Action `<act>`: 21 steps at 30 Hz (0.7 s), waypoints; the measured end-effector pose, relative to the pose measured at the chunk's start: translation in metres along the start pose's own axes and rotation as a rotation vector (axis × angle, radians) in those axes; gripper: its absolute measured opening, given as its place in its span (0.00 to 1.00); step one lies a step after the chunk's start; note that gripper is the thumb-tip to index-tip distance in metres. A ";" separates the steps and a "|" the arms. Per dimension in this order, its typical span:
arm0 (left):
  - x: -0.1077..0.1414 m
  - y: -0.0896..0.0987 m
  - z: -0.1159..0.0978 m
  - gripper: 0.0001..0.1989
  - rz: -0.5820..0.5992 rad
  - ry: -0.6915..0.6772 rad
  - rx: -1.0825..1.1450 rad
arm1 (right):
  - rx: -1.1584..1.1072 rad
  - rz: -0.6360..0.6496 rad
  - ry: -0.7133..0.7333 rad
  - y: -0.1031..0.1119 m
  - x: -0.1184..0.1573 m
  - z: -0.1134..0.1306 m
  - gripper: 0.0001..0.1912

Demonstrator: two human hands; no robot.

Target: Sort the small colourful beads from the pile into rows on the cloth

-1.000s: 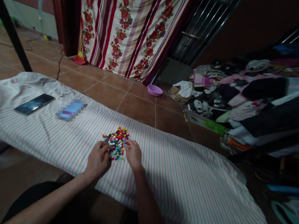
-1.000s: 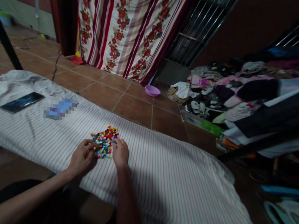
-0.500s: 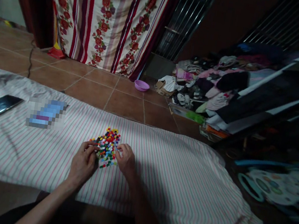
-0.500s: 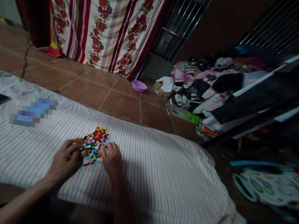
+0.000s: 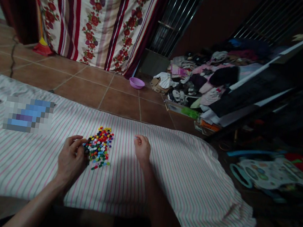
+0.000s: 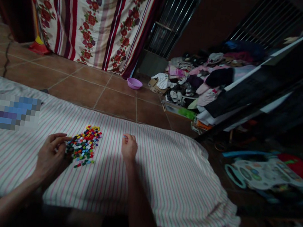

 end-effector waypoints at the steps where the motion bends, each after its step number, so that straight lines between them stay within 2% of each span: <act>1: -0.001 0.000 0.000 0.15 -0.003 0.002 0.001 | 0.032 0.006 -0.037 0.005 -0.010 -0.009 0.12; 5: -0.004 0.000 0.003 0.14 -0.018 -0.017 -0.003 | 0.120 0.023 -0.156 0.015 -0.043 -0.034 0.13; 9: -0.006 -0.002 0.005 0.13 -0.015 -0.019 -0.023 | 0.185 0.012 -0.146 0.015 -0.063 -0.035 0.12; 16: -0.007 -0.003 0.005 0.14 -0.027 0.012 0.002 | 0.265 0.121 -0.042 -0.012 -0.058 -0.026 0.12; 21: -0.008 -0.003 0.010 0.14 -0.012 0.011 0.033 | 0.252 0.141 -0.073 -0.011 -0.056 -0.028 0.15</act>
Point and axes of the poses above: each hand's wrist, its own x-axis away from the middle knuckle, its own y-axis out of the back of the hand, z = x × y, the point moved 8 cm from there along -x, towards the middle knuckle, and after that the axes turned 11 degrees about z, right-handed, at the moved point
